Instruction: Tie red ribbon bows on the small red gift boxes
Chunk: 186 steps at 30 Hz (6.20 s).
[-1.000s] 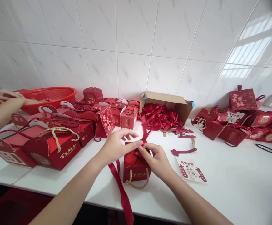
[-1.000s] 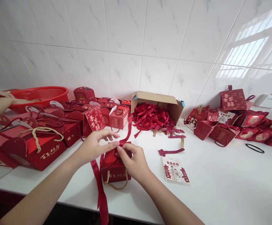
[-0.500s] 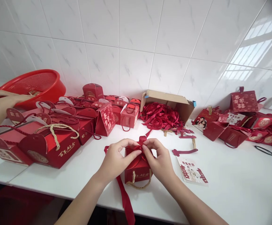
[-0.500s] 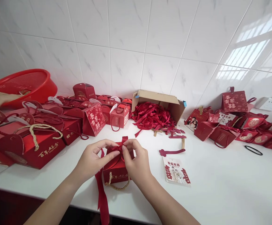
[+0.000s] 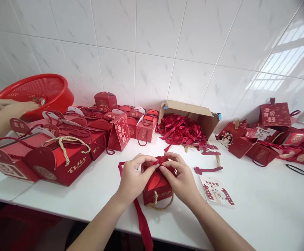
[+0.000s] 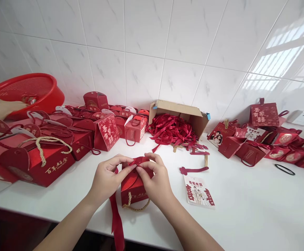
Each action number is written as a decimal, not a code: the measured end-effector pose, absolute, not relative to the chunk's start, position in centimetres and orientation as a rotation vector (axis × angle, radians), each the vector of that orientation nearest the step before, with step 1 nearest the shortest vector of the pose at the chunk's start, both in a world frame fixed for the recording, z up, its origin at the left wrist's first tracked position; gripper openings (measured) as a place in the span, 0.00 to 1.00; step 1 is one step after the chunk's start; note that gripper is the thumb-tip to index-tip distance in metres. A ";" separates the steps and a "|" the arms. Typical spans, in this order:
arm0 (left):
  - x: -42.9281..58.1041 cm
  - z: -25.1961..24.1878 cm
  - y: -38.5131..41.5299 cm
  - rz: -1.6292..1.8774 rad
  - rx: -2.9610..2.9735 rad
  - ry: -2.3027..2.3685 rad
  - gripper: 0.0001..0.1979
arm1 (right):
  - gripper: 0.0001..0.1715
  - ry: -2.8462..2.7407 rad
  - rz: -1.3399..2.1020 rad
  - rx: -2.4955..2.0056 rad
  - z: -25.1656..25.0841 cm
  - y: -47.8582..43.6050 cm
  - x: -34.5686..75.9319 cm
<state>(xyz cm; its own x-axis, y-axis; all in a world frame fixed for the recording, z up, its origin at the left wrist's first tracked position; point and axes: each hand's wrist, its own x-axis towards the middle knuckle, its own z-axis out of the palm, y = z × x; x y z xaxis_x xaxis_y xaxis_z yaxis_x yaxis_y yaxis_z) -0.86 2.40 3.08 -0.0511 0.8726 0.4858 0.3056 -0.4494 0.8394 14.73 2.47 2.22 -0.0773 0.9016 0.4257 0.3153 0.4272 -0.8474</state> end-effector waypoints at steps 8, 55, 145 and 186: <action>-0.6 2.6 2.9 1.511 1.737 1.212 0.02 | 0.18 -1.588 1.088 -1.097 2.8 2.5 14.8; -3.5 6.9 2.1 0.768 1.841 1.275 0.06 | 0.08 -2.463 0.635 -1.336 8.2 3.5 17.7; -3.5 5.6 2.7 0.950 1.814 1.156 0.14 | 0.20 -2.407 0.488 -0.502 6.4 5.8 18.4; -2.4 5.0 3.3 1.000 1.663 1.076 0.17 | 0.10 -2.226 0.754 -0.872 7.1 6.2 18.3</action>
<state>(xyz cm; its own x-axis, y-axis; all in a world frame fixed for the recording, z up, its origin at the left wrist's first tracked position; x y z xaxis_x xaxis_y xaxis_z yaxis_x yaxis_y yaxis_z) -2.42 3.33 5.00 0.2973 0.9421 0.1552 0.2235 -0.2267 0.9480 18.33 6.19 7.14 -0.5871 0.7357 0.3378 0.3793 0.6186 -0.6881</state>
